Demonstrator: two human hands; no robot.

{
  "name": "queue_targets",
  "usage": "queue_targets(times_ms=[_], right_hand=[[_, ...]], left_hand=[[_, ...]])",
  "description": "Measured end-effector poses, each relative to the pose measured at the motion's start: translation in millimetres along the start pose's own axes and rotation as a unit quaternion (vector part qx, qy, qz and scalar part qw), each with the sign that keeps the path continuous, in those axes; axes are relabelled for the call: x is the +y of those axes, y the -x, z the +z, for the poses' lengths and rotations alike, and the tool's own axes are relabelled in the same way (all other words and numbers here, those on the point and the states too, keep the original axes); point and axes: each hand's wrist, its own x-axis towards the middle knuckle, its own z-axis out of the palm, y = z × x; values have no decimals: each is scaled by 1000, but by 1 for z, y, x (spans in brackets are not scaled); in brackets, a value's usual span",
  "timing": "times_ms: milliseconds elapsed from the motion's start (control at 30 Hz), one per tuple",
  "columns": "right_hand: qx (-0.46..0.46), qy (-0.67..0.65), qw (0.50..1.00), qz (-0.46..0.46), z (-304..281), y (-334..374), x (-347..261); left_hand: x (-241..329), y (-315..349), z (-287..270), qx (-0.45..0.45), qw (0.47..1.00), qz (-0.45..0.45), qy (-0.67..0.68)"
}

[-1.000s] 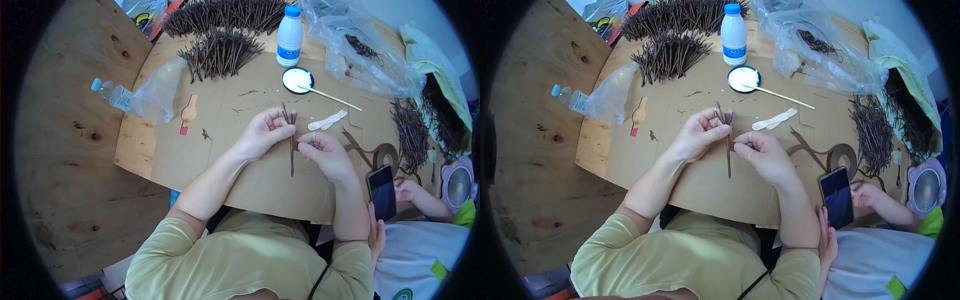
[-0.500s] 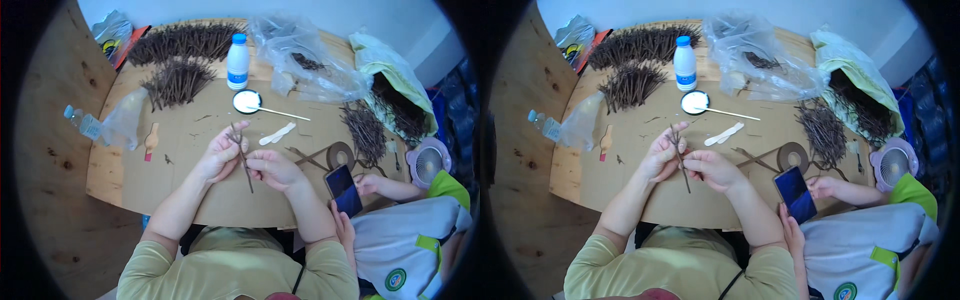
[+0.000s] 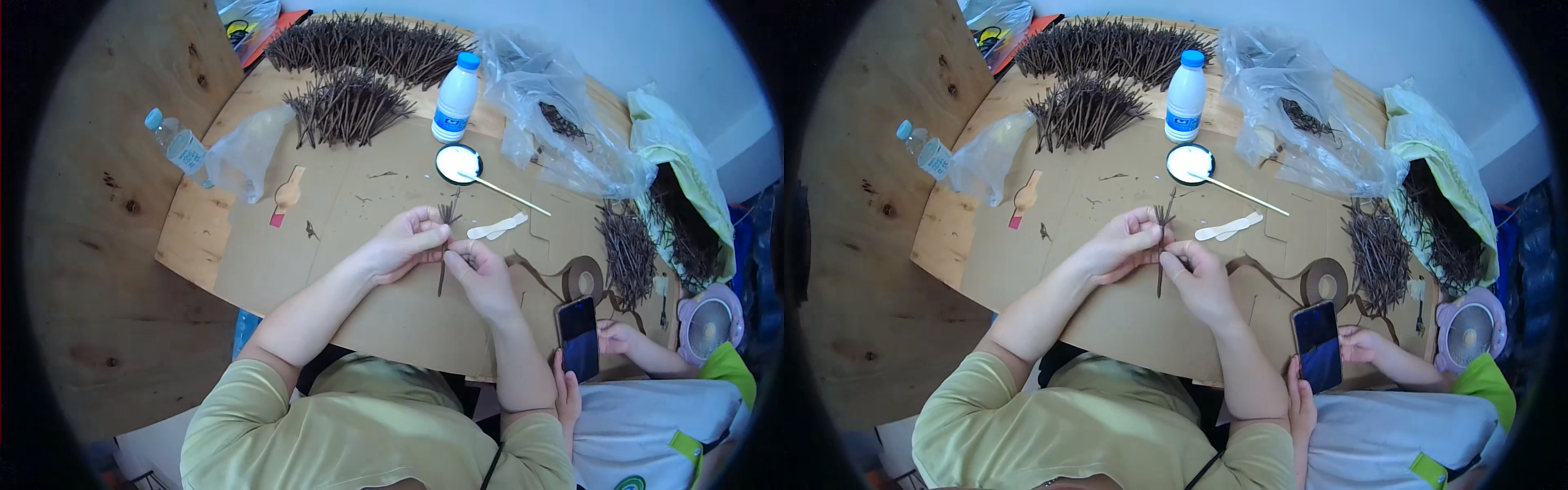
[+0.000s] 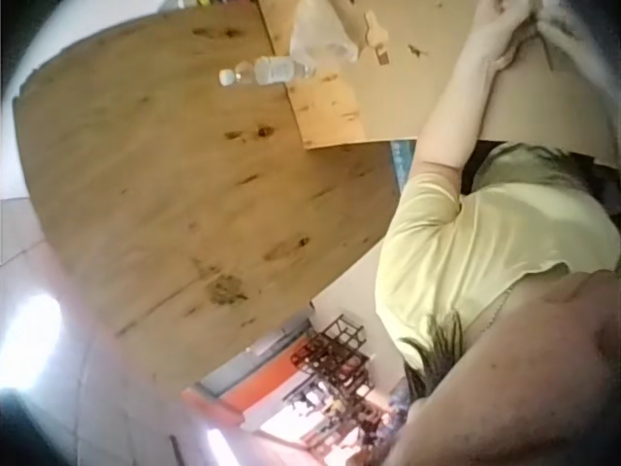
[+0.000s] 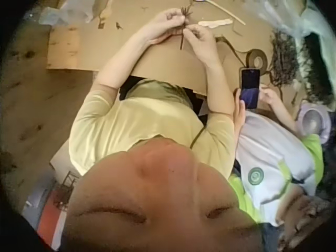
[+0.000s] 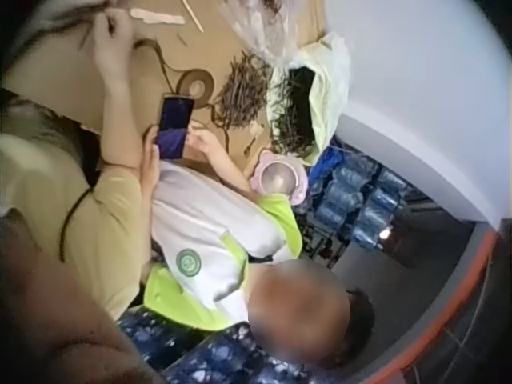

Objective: The person picks up several small dark sticks, aligns them together by hand, and applies a white liquid from a bottle onto the bundle with a small wooden stick.

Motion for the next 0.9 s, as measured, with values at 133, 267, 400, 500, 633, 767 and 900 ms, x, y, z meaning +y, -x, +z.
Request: queue_targets(times_ms=[133, 267, 400, 500, 633, 767, 900], right_hand=[[-8, 101, 995, -21, -2, -2, 2], [-66, 142, 987, -39, -18, -5, 5], [-99, -9, 993, 71, -18, -1, -5], [-91, -87, 988, 85, -9, 1, -11], [-69, -112, 990, 56, -9, -2, -2], [-40, -4, 998, 50, -12, -4, 6], [-74, 38, 995, 53, -16, -3, 0]], left_hand=[[-3, -2, -1, 34, 997, 38, -64], [0, 0, -2, 17, 996, 30, -84], [6, 4, 8, -32, 999, 40, -13], [5, 6, 7, -62, 998, 33, 9], [5, 1, 13, -28, 998, 47, -22], [0, 1, 9, 17, 986, 76, -147], [3, 0, 6, 37, 985, 57, -157]])
